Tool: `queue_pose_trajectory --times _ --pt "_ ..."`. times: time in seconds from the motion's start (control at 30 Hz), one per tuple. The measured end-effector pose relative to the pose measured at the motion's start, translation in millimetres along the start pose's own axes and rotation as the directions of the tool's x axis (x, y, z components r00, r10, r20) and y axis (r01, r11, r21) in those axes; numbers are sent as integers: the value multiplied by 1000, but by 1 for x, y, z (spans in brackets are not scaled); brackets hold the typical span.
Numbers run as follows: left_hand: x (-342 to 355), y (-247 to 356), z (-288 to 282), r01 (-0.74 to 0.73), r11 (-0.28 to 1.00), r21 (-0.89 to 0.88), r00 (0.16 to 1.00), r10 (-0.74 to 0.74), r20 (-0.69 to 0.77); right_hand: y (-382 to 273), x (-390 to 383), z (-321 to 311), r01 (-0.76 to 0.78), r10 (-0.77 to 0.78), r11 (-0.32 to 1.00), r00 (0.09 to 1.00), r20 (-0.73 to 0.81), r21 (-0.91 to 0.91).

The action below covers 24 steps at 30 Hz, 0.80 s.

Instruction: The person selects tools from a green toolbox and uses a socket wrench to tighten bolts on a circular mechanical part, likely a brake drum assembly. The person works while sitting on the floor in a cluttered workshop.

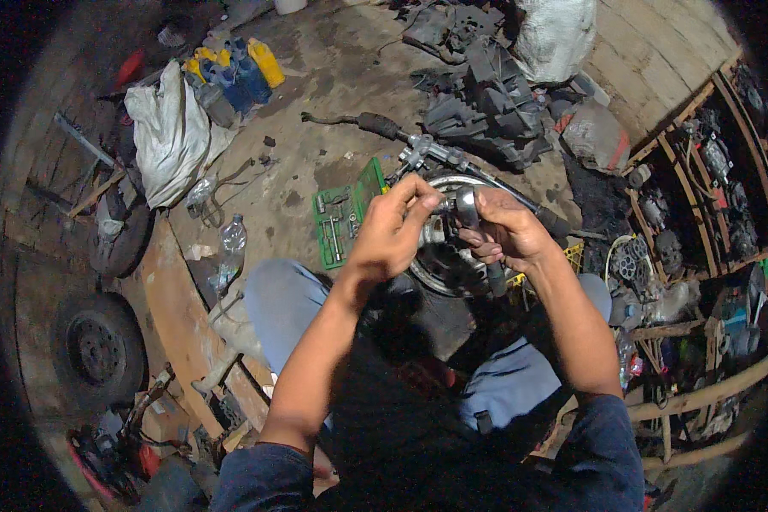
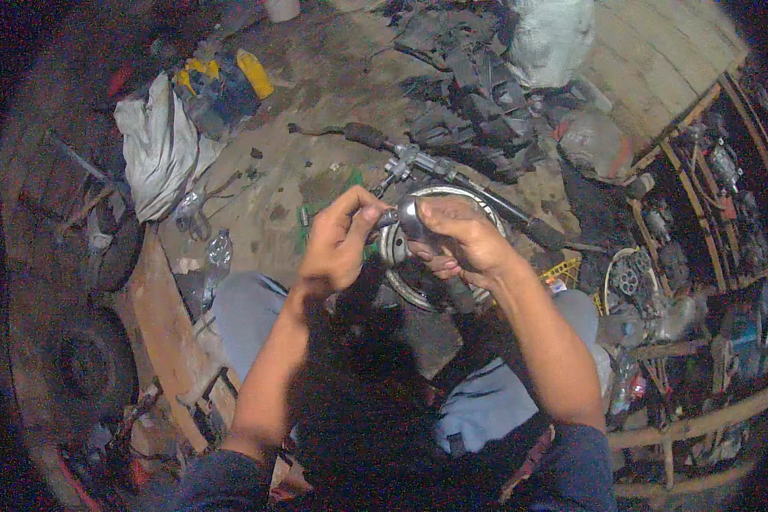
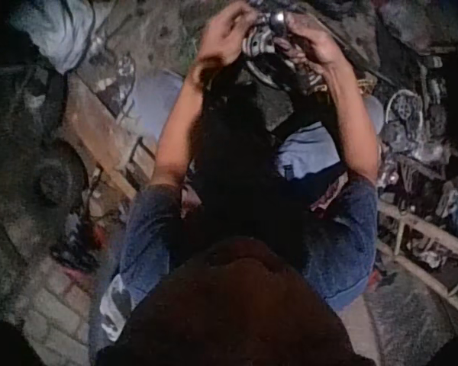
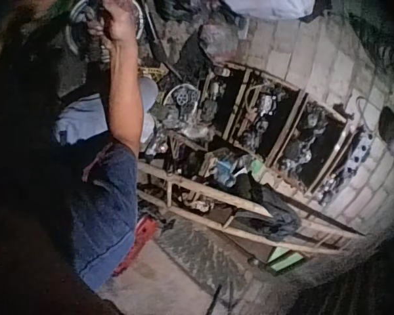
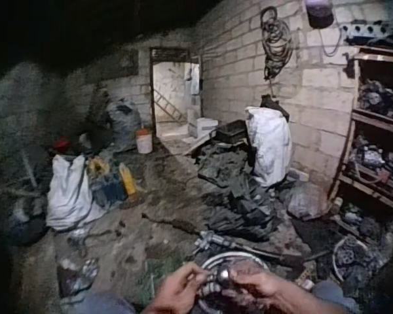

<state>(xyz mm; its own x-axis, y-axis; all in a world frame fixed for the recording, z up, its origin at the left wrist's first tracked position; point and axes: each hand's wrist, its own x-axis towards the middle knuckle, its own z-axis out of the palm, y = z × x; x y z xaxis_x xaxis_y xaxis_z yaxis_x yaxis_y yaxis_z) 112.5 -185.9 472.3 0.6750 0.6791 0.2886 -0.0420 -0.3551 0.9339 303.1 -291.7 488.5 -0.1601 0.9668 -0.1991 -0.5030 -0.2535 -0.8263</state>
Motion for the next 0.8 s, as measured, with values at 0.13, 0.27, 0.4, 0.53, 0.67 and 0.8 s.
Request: queue_pose_trajectory --times 0.13,0.27,0.4,0.53,0.67,0.8 --pt "-1 0 11 8 990 143 984 18 -177 15 5 5 -53 53 999 997 -53 -6" --pt "0 -3 15 -11 979 202 972 58 -227 18 7 4 -43 41 998 999 -34 -52" --pt "4 -16 20 54 974 218 984 -15 -180 16 3 2 -98 85 989 989 -120 -107" --pt "16 -35 43 295 890 -349 948 -317 -8 -10 -4 -8 -69 -42 900 969 -243 -430" --pt "26 -36 59 219 940 -260 974 -196 111 -25 -37 -37 -81 -130 828 935 -330 -555" --pt "33 -69 75 27 996 90 1000 -28 6 -4 -54 -86 -259 -191 822 713 -675 -506"
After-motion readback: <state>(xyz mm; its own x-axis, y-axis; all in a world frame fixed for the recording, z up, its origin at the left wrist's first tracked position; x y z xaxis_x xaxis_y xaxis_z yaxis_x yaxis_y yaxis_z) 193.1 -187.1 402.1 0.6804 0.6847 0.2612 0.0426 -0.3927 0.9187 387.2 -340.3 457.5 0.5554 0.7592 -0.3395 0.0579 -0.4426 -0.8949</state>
